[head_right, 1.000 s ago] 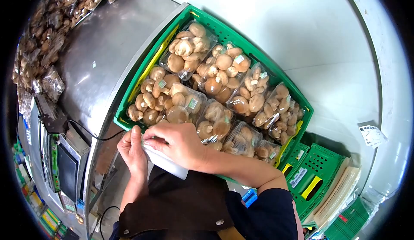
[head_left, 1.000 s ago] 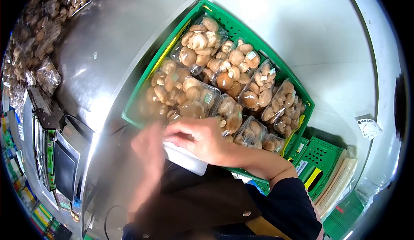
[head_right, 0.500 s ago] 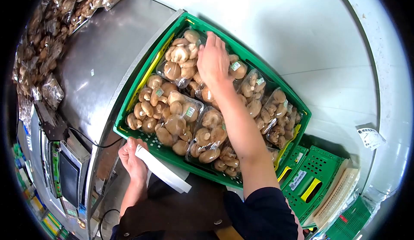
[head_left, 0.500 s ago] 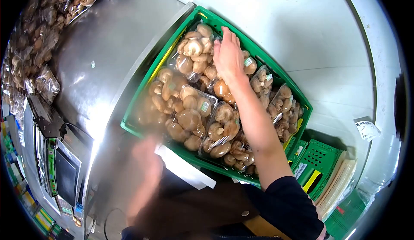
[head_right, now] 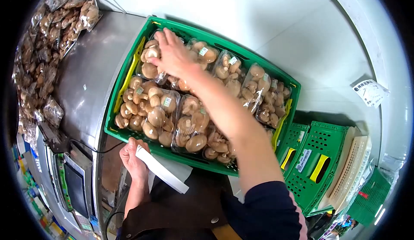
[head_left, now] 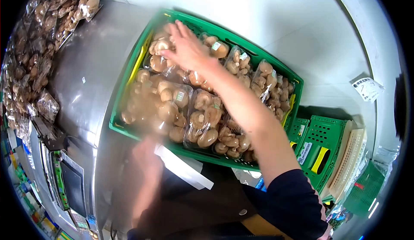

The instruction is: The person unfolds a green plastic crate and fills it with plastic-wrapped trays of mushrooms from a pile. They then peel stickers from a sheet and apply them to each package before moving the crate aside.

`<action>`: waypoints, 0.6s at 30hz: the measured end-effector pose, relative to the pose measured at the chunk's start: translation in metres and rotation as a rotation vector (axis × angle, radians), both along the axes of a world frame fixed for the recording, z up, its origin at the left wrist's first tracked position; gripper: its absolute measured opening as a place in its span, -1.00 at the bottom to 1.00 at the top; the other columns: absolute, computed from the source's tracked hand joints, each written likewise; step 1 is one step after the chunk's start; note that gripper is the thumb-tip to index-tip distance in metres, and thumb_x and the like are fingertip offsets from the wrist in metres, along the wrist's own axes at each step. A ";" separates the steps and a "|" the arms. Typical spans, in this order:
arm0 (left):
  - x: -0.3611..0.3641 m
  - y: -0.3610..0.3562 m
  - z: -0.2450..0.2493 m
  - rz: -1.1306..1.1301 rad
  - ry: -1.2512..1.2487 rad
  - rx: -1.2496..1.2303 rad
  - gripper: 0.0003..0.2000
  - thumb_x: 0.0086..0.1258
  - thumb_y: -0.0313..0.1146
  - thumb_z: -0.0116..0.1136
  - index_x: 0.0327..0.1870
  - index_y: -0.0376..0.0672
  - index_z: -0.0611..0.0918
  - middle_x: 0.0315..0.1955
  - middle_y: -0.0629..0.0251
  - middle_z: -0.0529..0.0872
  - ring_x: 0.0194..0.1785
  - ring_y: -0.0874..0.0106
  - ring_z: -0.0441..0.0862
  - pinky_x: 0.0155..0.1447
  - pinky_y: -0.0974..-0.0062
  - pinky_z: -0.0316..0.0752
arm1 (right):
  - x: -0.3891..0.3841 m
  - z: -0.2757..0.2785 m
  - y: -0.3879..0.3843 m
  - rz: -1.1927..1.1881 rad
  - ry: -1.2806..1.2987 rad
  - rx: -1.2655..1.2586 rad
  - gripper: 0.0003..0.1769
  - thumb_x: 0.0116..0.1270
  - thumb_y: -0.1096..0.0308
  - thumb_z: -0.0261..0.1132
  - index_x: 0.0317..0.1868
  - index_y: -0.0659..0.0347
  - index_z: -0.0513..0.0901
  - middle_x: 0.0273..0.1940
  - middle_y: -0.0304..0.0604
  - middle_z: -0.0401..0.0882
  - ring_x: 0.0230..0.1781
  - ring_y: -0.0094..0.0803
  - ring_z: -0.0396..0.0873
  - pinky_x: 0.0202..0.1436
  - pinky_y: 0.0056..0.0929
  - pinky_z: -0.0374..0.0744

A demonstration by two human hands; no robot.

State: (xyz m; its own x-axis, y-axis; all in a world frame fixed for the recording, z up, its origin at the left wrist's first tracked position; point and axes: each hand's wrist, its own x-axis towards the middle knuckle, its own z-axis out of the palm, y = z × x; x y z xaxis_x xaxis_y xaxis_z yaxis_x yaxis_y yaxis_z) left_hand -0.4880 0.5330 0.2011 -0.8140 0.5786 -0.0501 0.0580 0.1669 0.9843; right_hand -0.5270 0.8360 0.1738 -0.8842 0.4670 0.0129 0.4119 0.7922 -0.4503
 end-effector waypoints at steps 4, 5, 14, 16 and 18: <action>0.015 -0.009 -0.005 0.061 -0.099 -0.009 -0.51 0.53 -0.19 0.02 -0.72 -0.10 0.33 -0.77 0.44 0.32 -0.69 0.63 0.15 -0.59 0.59 0.01 | 0.059 0.004 0.032 0.388 0.082 0.181 -0.43 0.38 -0.04 0.16 0.19 0.22 0.42 0.18 0.03 0.40 0.29 -0.10 0.30 0.47 -0.20 0.20; 0.019 -0.008 -0.005 0.071 -0.108 0.007 -0.51 0.53 -0.19 0.02 -0.72 -0.10 0.33 -0.77 0.44 0.32 -0.69 0.63 0.15 -0.59 0.58 0.01 | 0.066 -0.004 0.036 0.475 0.102 0.225 -0.49 0.37 -0.05 0.16 0.06 0.24 0.54 0.06 0.00 0.52 0.21 -0.12 0.37 0.44 -0.23 0.24; 0.018 -0.015 -0.008 0.078 -0.093 -0.007 -0.51 0.54 -0.19 0.01 -0.72 -0.10 0.33 -0.77 0.44 0.34 -0.68 0.64 0.15 -0.59 0.58 -0.02 | 0.023 -0.035 0.018 0.332 0.177 0.324 -0.62 0.39 0.05 0.13 -0.23 0.24 0.60 -0.17 -0.13 0.50 0.04 -0.24 0.39 0.25 -0.27 0.35; 0.017 -0.011 -0.005 0.122 -0.158 0.002 -0.51 0.53 -0.19 0.02 -0.72 -0.10 0.33 -0.77 0.44 0.34 -0.68 0.64 0.15 -0.59 0.59 -0.01 | 0.015 -0.039 0.021 0.290 0.182 0.254 -0.62 0.40 0.05 0.12 -0.23 0.24 0.61 -0.16 -0.14 0.51 0.04 -0.25 0.39 0.24 -0.27 0.37; 0.017 -0.006 -0.003 0.133 -0.213 0.001 -0.51 0.52 -0.18 0.04 -0.73 -0.10 0.33 -0.77 0.44 0.34 -0.69 0.64 0.15 -0.60 0.59 -0.01 | 0.009 -0.041 0.020 0.224 0.232 0.221 -0.65 0.39 0.08 0.12 -0.23 0.20 0.63 -0.16 -0.19 0.54 0.03 -0.27 0.42 0.20 -0.25 0.42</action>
State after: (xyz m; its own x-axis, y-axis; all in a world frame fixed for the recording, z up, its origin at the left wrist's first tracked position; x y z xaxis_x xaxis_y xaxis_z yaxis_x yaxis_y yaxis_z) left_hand -0.4707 0.5272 0.1977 -0.8543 0.4670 -0.2283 -0.1732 0.1583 0.9721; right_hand -0.5182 0.8560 0.1332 -0.9256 0.2266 0.3031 0.1254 0.9393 -0.3193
